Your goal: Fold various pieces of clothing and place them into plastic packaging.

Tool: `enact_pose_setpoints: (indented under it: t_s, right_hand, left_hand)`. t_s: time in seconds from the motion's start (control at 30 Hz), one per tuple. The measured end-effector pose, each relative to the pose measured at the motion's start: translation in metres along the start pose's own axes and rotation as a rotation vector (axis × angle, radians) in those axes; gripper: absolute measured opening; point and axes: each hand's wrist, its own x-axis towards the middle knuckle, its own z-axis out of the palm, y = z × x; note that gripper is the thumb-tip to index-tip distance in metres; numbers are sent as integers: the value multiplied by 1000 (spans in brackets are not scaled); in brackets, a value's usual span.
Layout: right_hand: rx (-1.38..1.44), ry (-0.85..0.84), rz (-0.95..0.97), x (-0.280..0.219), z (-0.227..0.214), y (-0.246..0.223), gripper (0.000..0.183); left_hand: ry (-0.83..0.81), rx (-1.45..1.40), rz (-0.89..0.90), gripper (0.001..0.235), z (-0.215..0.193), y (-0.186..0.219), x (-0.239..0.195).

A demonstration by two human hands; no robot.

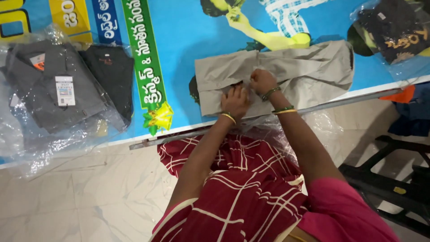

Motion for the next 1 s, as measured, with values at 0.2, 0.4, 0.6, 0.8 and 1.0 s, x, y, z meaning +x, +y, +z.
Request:
enact_pose_setpoints:
  t_s: [0.2,0.4,0.6,0.8,1.0]
  right_hand:
    - [230,211,33,-25,23,7,24]
    - [299,271,-43,-34,13,1,27]
    - [314,243,-11,-26,21,14,27]
    - [469,269,110,-5,27,33,27]
    - [396,339,55,25,46,66,17]
  left_hand:
    - [180,-38,-112,41,-32,-21,28]
    - [246,66,-119,32,-26,-31,60]
    - [443,-87,-227,4,-45,-28,71]
    - [547,-505,-127,6,-34,-47,62]
    - [371,-363,74,5,-10,-50,41]
